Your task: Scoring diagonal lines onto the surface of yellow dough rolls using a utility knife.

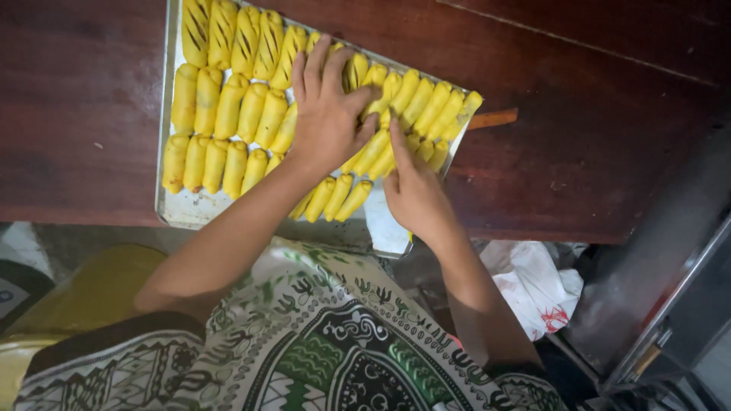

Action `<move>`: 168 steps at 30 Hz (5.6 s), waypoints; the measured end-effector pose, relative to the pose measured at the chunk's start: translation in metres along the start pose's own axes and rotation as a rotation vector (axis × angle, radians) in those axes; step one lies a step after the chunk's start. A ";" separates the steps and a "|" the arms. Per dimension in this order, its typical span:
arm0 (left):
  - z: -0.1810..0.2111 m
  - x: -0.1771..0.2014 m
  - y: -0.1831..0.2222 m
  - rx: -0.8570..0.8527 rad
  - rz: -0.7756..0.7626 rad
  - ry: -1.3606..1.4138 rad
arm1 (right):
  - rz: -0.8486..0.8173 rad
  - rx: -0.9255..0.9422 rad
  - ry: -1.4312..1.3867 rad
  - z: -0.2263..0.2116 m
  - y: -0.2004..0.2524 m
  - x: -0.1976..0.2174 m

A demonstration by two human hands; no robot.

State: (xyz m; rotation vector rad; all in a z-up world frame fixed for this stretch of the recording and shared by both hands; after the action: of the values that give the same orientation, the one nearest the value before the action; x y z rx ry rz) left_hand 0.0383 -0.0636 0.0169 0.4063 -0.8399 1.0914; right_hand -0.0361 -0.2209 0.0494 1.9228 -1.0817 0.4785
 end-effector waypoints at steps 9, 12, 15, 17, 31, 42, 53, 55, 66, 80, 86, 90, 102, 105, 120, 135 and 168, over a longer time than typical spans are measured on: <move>-0.002 0.001 0.011 0.006 0.012 -0.001 | -0.094 -0.180 -0.034 -0.019 -0.001 0.000; -0.003 0.004 0.010 0.009 0.029 0.006 | 0.002 0.039 -0.022 -0.018 0.012 -0.004; -0.004 0.001 0.014 -0.013 0.053 -0.004 | -0.042 -0.047 -0.060 -0.034 -0.001 0.008; -0.005 -0.005 0.018 -0.011 0.053 -0.013 | -0.027 -0.031 -0.040 -0.029 0.003 0.000; 0.018 -0.020 -0.008 -0.032 0.007 0.028 | 0.038 -0.072 -0.033 0.012 -0.016 0.030; 0.017 -0.019 0.000 -0.007 0.005 0.004 | 0.028 -0.016 -0.031 0.004 -0.007 0.023; 0.016 -0.019 0.006 0.004 0.014 0.006 | -0.008 -0.012 -0.049 0.006 0.013 0.006; 0.015 -0.017 0.002 0.013 0.025 -0.006 | 0.032 0.086 -0.039 0.001 0.017 0.013; 0.038 -0.031 -0.006 -0.030 -0.017 0.007 | 0.043 -0.055 -0.009 0.032 0.005 0.031; 0.037 -0.035 -0.001 -0.021 0.024 -0.034 | -0.035 -0.041 -0.041 0.026 0.031 0.018; 0.032 -0.040 0.005 -0.013 0.025 -0.033 | -0.023 -0.021 -0.016 0.022 0.022 0.015; 0.030 -0.042 0.001 0.000 0.040 -0.064 | -0.101 -0.066 -0.050 0.026 0.039 0.016; 0.059 -0.054 -0.023 -0.059 0.006 -0.022 | 0.079 -0.016 -0.032 0.067 0.024 0.030; 0.057 -0.054 -0.021 -0.054 -0.005 -0.025 | 0.018 -0.068 -0.013 0.060 0.039 0.032; 0.049 -0.054 -0.015 -0.053 0.009 -0.019 | 0.035 -0.020 -0.024 0.054 0.030 0.024; 0.068 -0.066 -0.030 -0.134 -0.050 -0.009 | 0.065 -0.063 -0.063 0.077 0.025 0.051; 0.088 -0.088 -0.040 -0.164 -0.035 0.006 | 0.071 -0.137 -0.099 0.099 0.027 0.067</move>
State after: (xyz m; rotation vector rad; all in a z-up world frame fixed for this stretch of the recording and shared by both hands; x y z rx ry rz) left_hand 0.0220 -0.1932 0.0094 0.2796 -0.9066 0.9828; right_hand -0.0293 -0.3432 0.0517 1.8081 -1.2187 0.3415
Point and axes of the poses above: each hand's wrist, its own y-axis away from the middle knuckle, its own x-axis out of the back of the hand, z = x × y, the point moved 5 cm from there along -y, towards the middle knuckle, and after that the axes turned 9 degrees about -z, right-handed, at the moved point
